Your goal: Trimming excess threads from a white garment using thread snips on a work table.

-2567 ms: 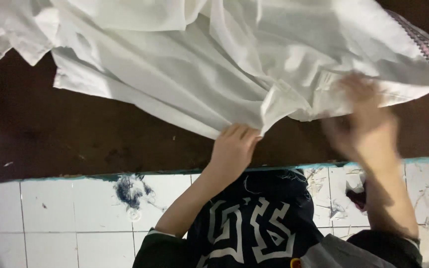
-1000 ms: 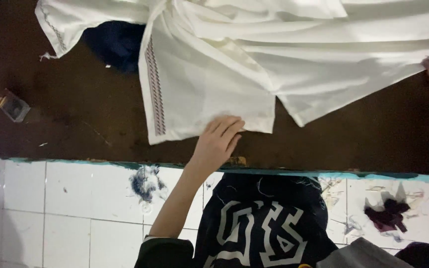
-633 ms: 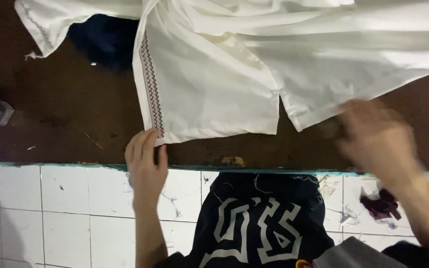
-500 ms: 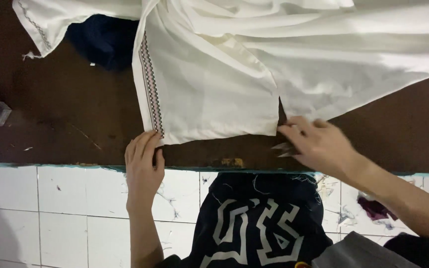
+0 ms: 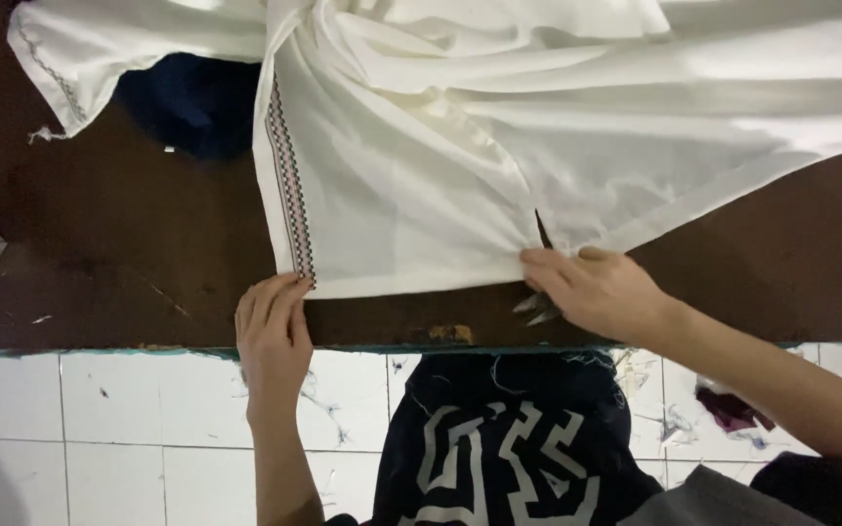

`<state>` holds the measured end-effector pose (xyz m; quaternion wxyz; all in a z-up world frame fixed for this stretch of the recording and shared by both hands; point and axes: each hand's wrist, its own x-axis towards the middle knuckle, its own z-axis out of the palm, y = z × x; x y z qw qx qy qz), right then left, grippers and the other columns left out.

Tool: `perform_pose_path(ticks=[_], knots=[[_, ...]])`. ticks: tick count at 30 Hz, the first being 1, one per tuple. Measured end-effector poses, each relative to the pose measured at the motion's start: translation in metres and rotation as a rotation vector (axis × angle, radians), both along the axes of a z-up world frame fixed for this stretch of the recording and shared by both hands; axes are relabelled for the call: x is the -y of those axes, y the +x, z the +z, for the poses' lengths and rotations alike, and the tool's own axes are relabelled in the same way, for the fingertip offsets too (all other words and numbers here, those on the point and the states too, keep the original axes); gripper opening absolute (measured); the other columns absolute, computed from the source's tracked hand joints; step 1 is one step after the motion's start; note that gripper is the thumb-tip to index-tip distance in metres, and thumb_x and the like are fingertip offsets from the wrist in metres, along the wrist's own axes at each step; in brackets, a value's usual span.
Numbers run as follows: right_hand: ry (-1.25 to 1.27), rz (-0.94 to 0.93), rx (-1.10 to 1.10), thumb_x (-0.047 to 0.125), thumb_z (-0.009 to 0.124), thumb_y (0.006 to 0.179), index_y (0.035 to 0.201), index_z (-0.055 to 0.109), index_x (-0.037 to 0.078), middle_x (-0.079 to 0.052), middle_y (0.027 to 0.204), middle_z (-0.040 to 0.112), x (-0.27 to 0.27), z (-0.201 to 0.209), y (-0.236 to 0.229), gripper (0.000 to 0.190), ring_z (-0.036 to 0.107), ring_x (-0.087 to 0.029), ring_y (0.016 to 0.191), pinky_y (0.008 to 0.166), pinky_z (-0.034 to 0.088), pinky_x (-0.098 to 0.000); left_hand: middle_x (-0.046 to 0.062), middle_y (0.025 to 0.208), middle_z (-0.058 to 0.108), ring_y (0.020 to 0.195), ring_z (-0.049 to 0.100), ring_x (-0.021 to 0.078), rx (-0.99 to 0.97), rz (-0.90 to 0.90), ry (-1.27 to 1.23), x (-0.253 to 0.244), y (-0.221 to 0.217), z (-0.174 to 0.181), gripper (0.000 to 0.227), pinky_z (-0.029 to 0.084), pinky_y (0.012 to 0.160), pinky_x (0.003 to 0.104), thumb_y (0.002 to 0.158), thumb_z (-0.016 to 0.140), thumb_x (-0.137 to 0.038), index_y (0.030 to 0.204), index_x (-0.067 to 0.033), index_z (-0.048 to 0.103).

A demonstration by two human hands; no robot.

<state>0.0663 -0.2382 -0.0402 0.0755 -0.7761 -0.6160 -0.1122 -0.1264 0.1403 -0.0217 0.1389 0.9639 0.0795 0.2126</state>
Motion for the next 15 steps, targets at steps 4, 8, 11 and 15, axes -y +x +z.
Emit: perform_pose_path(ticks=[4, 8, 11, 15], knots=[[0.092, -0.057, -0.173, 0.006, 0.065, 0.079, 0.105, 0.058, 0.012, -0.004, 0.109, 0.062, -0.003, -0.005, 0.001, 0.027, 0.065, -0.014, 0.05, 0.068, 0.054, -0.0282, 0.0, 0.113, 0.072, 0.121, 0.064, 0.0278, 0.072, -0.013, -0.104, -0.006, 0.001, -0.005, 0.016, 0.043, 0.116, 0.049, 0.095, 0.071, -0.003, 0.106, -0.0133, 0.076], [0.039, -0.037, -0.08, 0.023, 0.081, 0.074, 0.116, 0.06, 0.01, -0.008, 0.113, 0.063, -0.01, 0.001, -0.001, 0.049, 0.074, -0.02, 0.067, 0.071, 0.056, -0.0311, 0.003, 0.116, 0.073, 0.128, 0.063, 0.0337, 0.137, -0.093, -0.254, -0.01, 0.009, 0.01, 0.013, 0.037, 0.119, 0.056, 0.1, 0.062, -0.004, 0.103, -0.0128, 0.072], [-0.024, -0.072, 0.015, 0.037, 0.082, 0.074, 0.121, 0.06, 0.013, -0.005, 0.111, 0.061, -0.012, 0.004, -0.003, 0.057, 0.073, -0.016, 0.066, 0.073, 0.055, -0.0299, 0.007, 0.104, 0.076, 0.117, 0.07, 0.0354, 0.233, -0.181, -0.4, -0.017, 0.019, 0.014, 0.012, 0.037, 0.119, 0.056, 0.104, 0.057, -0.002, 0.102, -0.0077, 0.067], [0.015, -0.218, -0.436, 0.016, 0.076, 0.075, 0.112, 0.064, 0.012, -0.006, 0.101, 0.069, 0.004, 0.001, 0.018, 0.039, 0.076, -0.025, 0.075, 0.077, 0.058, -0.0354, 0.005, 0.088, 0.072, 0.093, 0.068, 0.0264, 0.084, 0.081, -0.595, -0.017, 0.031, 0.012, 0.014, 0.052, 0.093, 0.049, 0.108, 0.06, -0.01, 0.1, -0.009, 0.071]])
